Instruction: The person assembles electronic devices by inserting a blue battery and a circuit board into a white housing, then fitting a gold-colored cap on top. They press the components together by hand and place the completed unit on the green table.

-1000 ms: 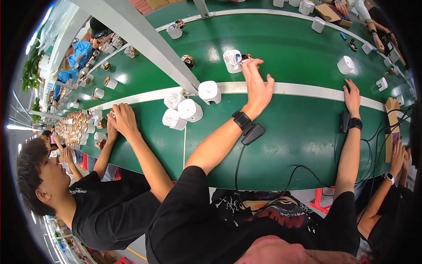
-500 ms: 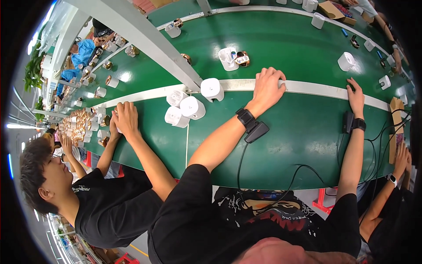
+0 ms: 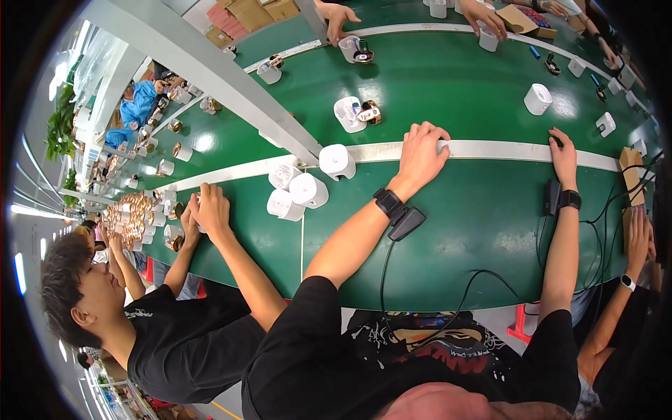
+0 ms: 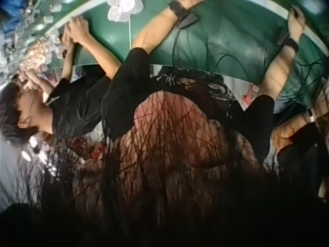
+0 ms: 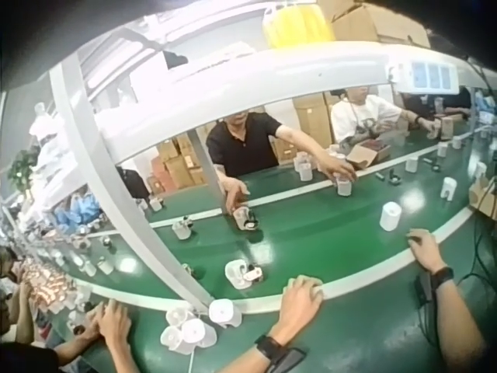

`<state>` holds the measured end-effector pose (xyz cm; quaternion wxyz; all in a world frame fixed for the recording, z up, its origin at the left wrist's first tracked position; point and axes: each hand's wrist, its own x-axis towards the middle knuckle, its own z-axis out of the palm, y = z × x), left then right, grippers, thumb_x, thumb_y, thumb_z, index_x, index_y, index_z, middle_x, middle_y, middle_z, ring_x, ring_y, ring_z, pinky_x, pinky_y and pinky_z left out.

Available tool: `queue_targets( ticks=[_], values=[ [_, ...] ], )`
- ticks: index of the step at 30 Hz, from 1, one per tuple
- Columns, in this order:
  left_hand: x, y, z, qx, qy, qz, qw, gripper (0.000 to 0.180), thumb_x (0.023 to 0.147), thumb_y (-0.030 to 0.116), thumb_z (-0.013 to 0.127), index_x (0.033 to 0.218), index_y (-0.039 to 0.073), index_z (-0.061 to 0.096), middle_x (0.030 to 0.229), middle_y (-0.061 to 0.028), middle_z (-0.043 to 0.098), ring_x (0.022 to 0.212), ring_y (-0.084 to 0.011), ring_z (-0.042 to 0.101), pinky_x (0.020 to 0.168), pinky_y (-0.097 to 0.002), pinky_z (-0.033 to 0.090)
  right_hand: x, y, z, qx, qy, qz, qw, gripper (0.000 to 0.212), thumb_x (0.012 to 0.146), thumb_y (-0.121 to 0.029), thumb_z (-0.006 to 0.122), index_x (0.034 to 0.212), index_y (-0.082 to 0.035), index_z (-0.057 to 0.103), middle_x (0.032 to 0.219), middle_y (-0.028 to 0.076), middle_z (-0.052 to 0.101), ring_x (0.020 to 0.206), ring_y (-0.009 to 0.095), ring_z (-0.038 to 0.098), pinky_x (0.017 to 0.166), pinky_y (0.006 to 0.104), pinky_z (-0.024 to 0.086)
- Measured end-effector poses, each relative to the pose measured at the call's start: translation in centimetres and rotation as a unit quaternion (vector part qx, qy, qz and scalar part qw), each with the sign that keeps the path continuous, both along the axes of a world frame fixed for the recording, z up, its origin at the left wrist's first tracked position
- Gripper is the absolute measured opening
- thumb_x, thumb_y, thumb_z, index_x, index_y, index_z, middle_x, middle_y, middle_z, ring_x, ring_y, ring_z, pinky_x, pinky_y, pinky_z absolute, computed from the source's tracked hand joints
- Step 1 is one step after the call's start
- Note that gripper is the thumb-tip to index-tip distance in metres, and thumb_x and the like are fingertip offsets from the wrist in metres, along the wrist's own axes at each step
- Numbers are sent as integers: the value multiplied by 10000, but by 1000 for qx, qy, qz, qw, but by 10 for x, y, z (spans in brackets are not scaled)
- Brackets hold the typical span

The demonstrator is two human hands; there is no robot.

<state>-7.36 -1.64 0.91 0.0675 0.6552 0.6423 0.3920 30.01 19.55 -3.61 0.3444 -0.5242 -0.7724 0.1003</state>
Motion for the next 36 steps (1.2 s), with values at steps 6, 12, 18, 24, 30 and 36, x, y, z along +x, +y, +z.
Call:
queue_targets(
  ticks=[6,12,18,24,30,36],
  values=[
    [2,4,-6,6,1,-28,1000,188,796,120,685,981,89,685,1016,-89,597,1014,-288,530,894,-407,424,-4,-1,4,36,-21,-35,999,249,904,-144,629,1121,-39,693,1277,166,636,1172,356,593,1011,384,462],
    [0,0,-2,-6,22,-11,1000,199,807,120,679,1004,85,685,999,-103,618,994,-300,554,889,-413,440,-19,-26,26,35,-70,-103,992,226,864,-223,656,1045,-111,732,1247,126,654,1172,337,584,1009,442,452],
    [3,2,-1,-15,27,-6,1000,205,816,128,680,1015,81,675,990,-99,614,988,-296,555,885,-410,438,-23,-31,32,8,-72,-112,991,282,866,-217,654,1137,-147,692,1262,103,639,1192,326,570,1009,445,451],
    [5,1,1,-26,36,10,999,202,819,132,678,1014,80,672,983,-93,612,982,-289,557,877,-403,435,-73,-30,62,44,85,21,995,543,861,-154,681,1378,-168,515,1402,156,522,1182,357,570,1001,450,460],
    [4,0,0,-24,25,3,999,183,821,138,674,997,87,674,980,-83,606,973,-276,550,878,-391,422,-112,-22,77,2,26,33,999,409,834,-111,704,1207,-114,534,1301,206,542,1130,369,604,959,437,488],
    [5,5,7,-33,27,-12,999,296,803,139,706,1090,89,655,990,-87,616,981,-274,567,873,-395,447,-118,-28,58,-122,149,71,979,220,819,-79,700,970,-45,542,1070,192,630,960,356,677,818,411,548]
  ],
)
